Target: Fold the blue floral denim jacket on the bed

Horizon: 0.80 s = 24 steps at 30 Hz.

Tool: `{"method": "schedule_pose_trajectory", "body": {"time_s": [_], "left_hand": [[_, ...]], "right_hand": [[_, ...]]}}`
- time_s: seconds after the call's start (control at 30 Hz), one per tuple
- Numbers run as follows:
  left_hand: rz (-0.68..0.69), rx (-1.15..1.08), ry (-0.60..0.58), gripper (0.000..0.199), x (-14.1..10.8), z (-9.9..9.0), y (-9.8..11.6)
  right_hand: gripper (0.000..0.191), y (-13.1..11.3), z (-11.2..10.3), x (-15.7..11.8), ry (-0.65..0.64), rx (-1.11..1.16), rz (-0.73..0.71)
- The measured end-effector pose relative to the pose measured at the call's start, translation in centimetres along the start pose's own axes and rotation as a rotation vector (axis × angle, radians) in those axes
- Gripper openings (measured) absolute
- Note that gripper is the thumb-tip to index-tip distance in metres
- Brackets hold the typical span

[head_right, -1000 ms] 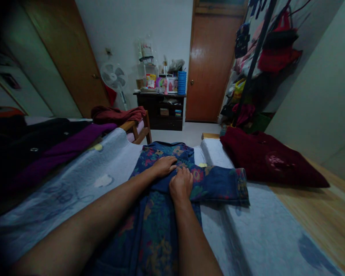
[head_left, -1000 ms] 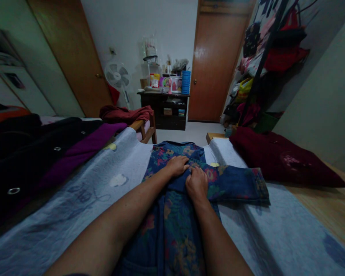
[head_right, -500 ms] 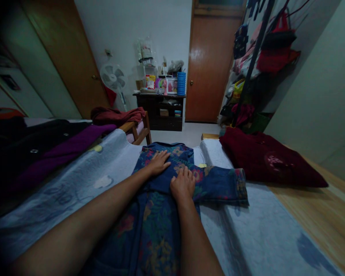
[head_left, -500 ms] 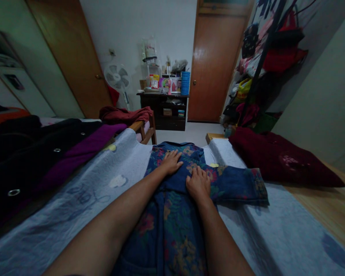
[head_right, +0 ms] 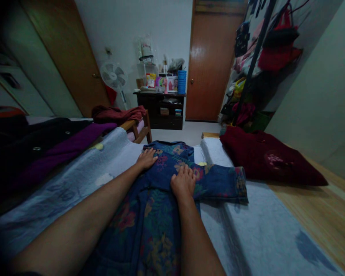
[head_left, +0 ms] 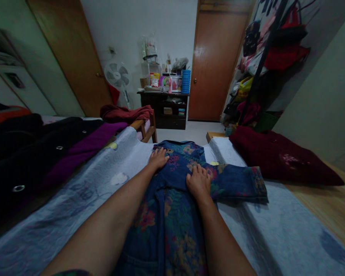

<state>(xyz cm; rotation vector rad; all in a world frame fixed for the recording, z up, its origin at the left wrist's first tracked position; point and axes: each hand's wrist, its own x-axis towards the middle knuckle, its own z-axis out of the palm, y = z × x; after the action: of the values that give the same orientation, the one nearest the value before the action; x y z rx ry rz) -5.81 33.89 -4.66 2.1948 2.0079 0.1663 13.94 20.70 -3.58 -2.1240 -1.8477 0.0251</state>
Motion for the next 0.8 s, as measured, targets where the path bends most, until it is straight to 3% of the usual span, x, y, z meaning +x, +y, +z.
{"method": "schedule_pose_trajectory", "body": {"time_s": [0.17,0.37,0.47,0.53,0.63,0.8], "left_hand": [[0.017,-0.047,-0.065,0.061,-2.3,-0.6,0.0],[0.003,-0.042,-0.129,0.068,-7.7,-0.5,1.3],[-0.011,-0.009,-0.093,0.069,-10.6,0.0,2.3],[-0.014,0.029,-0.008,0.065,-12.0,0.5,2.8],[-0.01,0.049,0.069,0.063,-12.5,0.9,3.0],[-0.044,-0.002,0.017,0.075,-10.1,0.5,2.1]], "right_hand": [[0.048,0.0,0.1,-0.1,0.018,-0.011,0.0],[0.05,0.1,-0.3,0.0,-0.038,-0.012,-0.001],[0.051,0.1,-0.6,0.0,-0.074,-0.004,0.012],[0.052,0.1,-0.7,0.0,-0.085,-0.001,0.018],[0.052,0.1,-0.8,0.0,-0.085,-0.005,0.013],[0.052,0.1,-0.7,0.0,-0.088,-0.008,0.006]]}}
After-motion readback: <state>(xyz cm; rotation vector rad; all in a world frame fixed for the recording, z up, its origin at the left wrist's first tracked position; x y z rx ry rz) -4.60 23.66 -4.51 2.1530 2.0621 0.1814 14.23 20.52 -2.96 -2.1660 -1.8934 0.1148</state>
